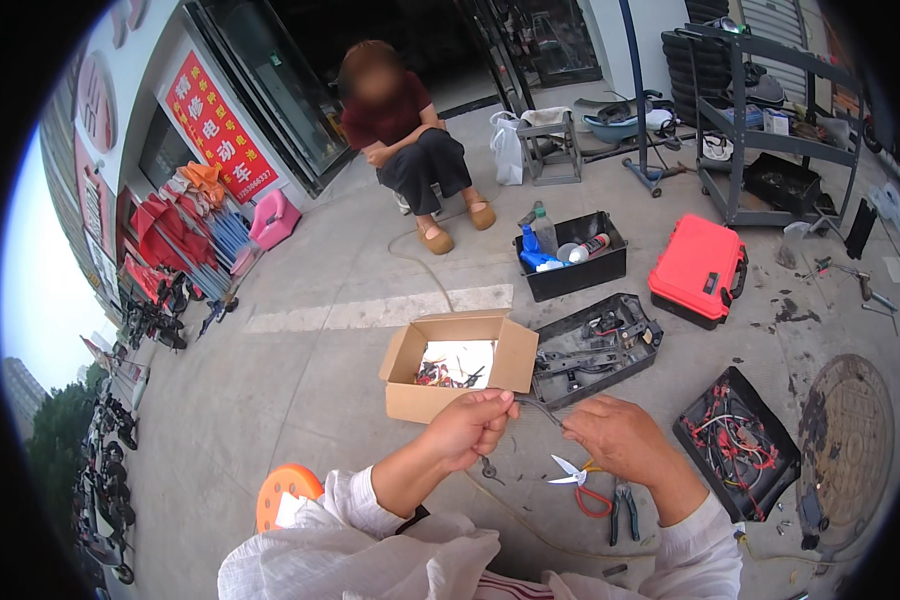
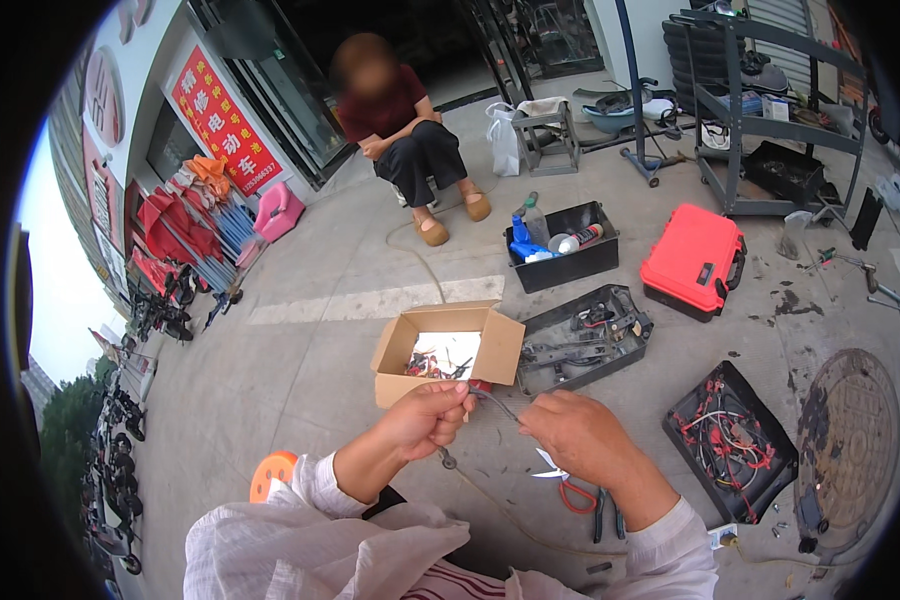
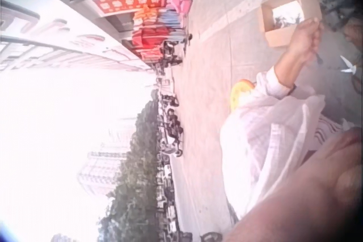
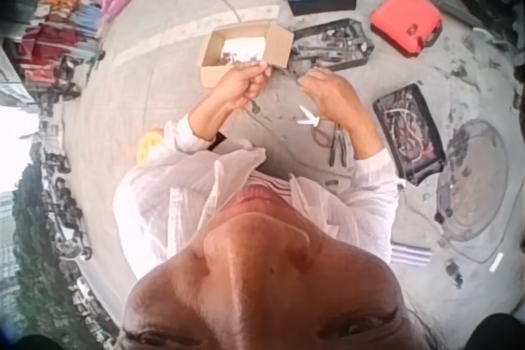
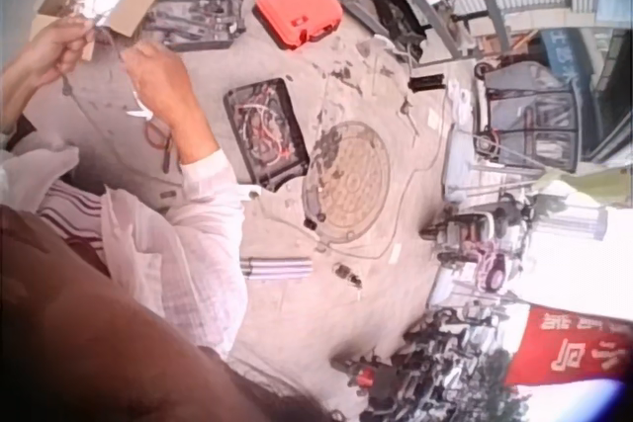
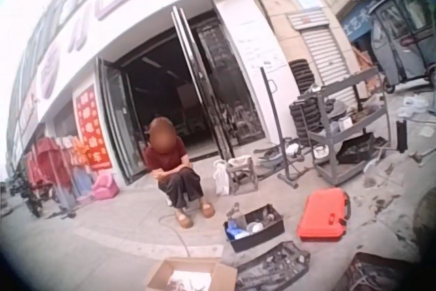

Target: The person strips insulation from a wire using shears and prepares the ends. They handle multiple wires and tools on the ground, including pliers and a cardboard box of components.

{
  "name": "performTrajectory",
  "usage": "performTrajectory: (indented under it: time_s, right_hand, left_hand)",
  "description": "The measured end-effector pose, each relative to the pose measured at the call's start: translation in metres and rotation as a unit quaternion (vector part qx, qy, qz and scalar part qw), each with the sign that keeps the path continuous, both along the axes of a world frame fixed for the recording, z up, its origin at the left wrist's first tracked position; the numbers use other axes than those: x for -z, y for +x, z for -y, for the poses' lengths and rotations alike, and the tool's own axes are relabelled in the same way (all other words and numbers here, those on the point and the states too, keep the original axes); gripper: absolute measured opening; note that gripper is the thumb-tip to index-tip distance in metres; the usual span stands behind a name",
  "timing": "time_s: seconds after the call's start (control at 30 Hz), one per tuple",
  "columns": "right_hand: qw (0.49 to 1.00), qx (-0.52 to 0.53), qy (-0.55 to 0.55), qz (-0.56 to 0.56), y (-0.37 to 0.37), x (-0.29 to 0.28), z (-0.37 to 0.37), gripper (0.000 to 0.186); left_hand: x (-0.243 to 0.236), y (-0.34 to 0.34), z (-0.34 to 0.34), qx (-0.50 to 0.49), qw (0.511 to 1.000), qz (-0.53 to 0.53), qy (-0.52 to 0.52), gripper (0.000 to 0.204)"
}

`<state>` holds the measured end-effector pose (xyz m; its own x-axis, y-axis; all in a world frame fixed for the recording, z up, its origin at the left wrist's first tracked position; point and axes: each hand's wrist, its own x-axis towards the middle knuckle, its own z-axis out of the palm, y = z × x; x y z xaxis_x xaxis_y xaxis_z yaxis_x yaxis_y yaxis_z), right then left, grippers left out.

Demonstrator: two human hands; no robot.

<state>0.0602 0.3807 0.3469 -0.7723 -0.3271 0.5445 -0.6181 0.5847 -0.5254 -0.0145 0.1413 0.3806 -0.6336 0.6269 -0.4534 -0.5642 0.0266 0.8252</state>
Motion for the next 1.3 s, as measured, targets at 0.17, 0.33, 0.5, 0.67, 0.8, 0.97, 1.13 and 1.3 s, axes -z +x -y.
performTrajectory:
  time_s: [0.17,0.33,0.5,0.67,0.8,0.97,1.13,1.3]
  right_hand:
    - [0.988,0.152,-0.005,0.027,0.004,-0.005,-0.011,0.011]
    - [0.985,0.17,-0.029,-0.025,0.0,-0.003,-0.015,0.014]
    - [0.975,0.024,-0.183,0.126,0.004,0.003,0.0,0.016]
    - [0.909,0.044,-0.338,0.239,0.002,0.003,-0.006,0.018]
    - [0.897,0.039,-0.365,0.247,0.002,0.005,-0.011,0.017]
    - [0.919,0.054,-0.314,0.233,0.004,0.004,-0.015,0.013]
    - [0.955,0.046,-0.252,0.147,0.006,-0.007,-0.022,0.01]
    - [0.976,0.04,-0.197,0.084,0.007,-0.013,-0.023,0.006]
  left_hand:
    - [0.002,0.0,-0.008,0.04,0.999,-0.004,0.029,0.024]
    - [0.021,0.005,-0.012,0.082,0.993,-0.077,0.04,0.027]
    - [0.02,0.007,-0.017,0.181,0.976,-0.122,-0.022,0.03]
    - [0.016,0.013,-0.02,0.138,0.98,-0.147,-0.006,0.035]
    - [0.015,0.011,-0.017,0.139,0.985,-0.102,0.012,0.038]
    - [0.007,0.01,-0.017,0.158,0.986,-0.015,0.043,0.038]
    - [0.003,0.011,-0.015,0.178,0.983,0.035,0.022,0.04]
    - [-0.002,0.021,-0.019,0.181,0.98,-0.059,-0.066,0.037]
